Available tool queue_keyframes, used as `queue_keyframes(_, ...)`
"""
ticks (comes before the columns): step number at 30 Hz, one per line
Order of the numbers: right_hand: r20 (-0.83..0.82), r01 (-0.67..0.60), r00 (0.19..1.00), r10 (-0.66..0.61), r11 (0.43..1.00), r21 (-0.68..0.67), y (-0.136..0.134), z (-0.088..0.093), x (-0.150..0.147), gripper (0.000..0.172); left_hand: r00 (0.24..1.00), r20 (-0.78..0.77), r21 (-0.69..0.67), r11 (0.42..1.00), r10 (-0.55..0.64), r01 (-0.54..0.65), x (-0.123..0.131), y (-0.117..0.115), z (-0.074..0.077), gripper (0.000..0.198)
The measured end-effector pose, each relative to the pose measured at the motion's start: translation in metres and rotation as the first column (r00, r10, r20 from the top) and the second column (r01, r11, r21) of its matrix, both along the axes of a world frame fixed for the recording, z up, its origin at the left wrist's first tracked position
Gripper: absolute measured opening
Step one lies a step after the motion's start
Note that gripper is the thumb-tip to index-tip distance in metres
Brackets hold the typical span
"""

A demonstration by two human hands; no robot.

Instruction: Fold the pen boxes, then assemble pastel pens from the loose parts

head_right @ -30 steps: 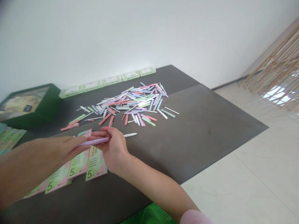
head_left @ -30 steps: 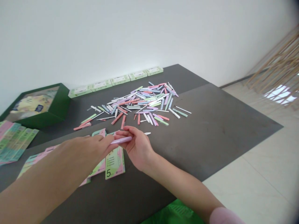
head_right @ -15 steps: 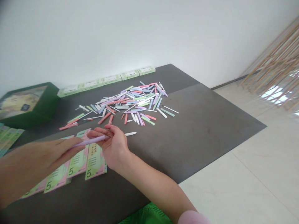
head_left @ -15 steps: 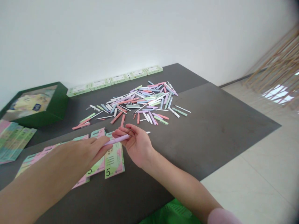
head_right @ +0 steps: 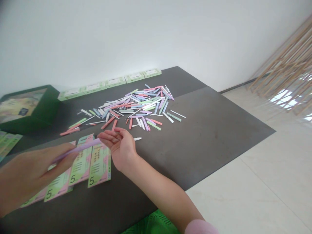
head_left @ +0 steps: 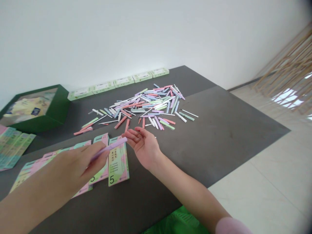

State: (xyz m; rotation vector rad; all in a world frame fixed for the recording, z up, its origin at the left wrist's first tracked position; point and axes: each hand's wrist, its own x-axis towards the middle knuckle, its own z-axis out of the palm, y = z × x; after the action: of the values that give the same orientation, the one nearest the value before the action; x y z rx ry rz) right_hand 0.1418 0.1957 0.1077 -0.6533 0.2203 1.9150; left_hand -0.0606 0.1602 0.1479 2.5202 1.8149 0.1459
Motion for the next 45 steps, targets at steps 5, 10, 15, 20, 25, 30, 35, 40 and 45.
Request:
queue_keyframes(5,0.025,0.0,1.0,-0.001,1.0,0.012,-0.001,-0.007,0.003,0.029,0.969,0.202,-0.178,0.978,0.145,-0.109,0.031,-0.013,-0.002,0.05)
queue_keyframes(10,0.047,-0.022,0.999,0.022,1.0,-0.001,-0.009,-0.009,-0.004,0.027,0.943,0.284,-0.178,0.976,0.172,-0.124,0.055,-0.022,-0.029,0.047)
queue_keyframes(15,0.052,-0.066,0.997,0.065,0.998,0.015,-0.017,-0.004,-0.005,0.023,0.953,0.24,-0.094,0.981,0.188,-0.17,0.068,-0.019,-0.046,0.038)
queue_keyframes(20,0.082,-0.043,0.996,0.039,0.998,0.055,-0.021,0.002,-0.003,0.025,0.968,0.143,-0.014,0.979,0.204,-0.204,0.074,-0.023,-0.05,0.034)
queue_keyframes(25,0.091,-0.078,0.993,0.076,0.997,0.018,-0.025,0.003,-0.008,0.024,0.986,0.119,0.049,0.991,0.118,-0.124,0.077,-0.026,-0.055,0.038)
queue_keyframes(30,0.106,-0.097,0.99,0.096,0.995,0.002,-0.032,0.0,-0.011,0.025,0.999,-0.007,0.023,0.999,0.044,-0.044,0.076,-0.026,-0.057,0.037)
queue_keyframes(35,0.106,-0.198,0.976,0.189,0.977,0.081,-0.037,-0.01,-0.013,0.023,0.994,-0.054,-0.059,0.993,0.095,-0.099,0.077,-0.025,-0.055,0.03)
queue_keyframes(40,0.134,-0.222,0.969,0.206,0.968,0.116,-0.043,-0.021,-0.014,0.023,0.986,-0.088,-0.124,0.981,0.141,-0.151,0.081,-0.029,-0.052,0.029)
queue_keyframes(45,0.113,-0.287,0.956,0.272,0.946,0.151,-0.047,-0.027,-0.011,0.017,0.984,-0.107,-0.152,0.976,0.139,-0.155,0.078,-0.034,-0.049,0.033)
